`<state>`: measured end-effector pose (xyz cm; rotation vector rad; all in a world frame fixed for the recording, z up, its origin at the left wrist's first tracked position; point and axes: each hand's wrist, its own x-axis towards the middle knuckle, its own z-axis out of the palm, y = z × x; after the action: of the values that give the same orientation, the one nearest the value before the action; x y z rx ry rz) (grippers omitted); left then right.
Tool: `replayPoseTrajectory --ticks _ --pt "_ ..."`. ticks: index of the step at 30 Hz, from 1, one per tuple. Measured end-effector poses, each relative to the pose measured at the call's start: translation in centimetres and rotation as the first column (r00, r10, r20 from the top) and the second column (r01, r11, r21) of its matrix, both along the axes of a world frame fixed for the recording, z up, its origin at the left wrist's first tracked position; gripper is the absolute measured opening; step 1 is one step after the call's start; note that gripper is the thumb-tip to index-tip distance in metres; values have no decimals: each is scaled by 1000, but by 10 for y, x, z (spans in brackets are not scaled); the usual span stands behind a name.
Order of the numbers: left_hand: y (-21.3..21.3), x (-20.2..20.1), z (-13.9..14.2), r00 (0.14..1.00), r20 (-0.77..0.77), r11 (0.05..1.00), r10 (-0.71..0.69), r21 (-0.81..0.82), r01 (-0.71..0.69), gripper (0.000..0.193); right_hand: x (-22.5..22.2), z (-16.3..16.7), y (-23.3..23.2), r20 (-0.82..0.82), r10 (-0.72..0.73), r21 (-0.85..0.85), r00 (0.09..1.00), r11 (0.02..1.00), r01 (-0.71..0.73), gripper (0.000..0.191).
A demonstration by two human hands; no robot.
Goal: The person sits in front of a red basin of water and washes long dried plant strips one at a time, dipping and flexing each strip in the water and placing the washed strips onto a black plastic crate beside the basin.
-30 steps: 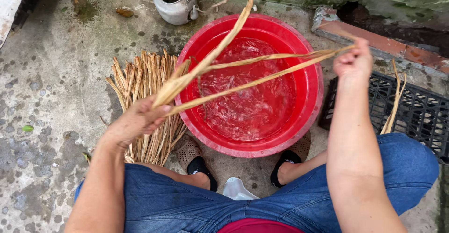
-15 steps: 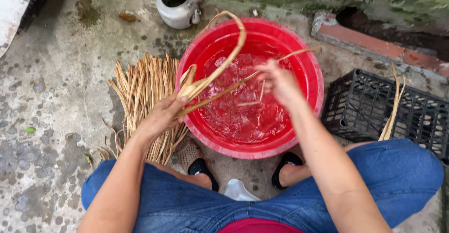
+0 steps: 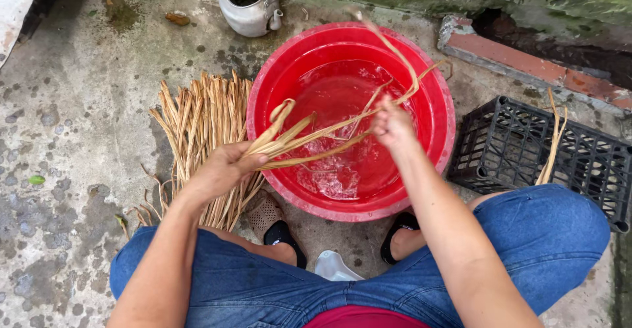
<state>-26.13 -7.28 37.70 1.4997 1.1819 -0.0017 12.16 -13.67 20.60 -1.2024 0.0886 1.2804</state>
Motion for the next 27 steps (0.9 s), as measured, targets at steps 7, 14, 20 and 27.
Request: replayPoseTrajectory --ticks 7,14,20,27 --pt "21 -40 17 992 56 993 117 24 -118 30 115 -60 -30 -98 -269 37 958 961 274 35" --pt "27 -46 7 993 80 992 87 87 -94 23 160 -76 -60 -139 -465 52 874 878 476 36" --pt "27 -52 22 980 77 978 181 93 -188 23 149 -42 -69 1 -753 -48 658 658 752 23" --pt "15 0 -3 997 79 994 7 113 -16 30 -25 47 1 687 -121 396 717 889 -229 24"
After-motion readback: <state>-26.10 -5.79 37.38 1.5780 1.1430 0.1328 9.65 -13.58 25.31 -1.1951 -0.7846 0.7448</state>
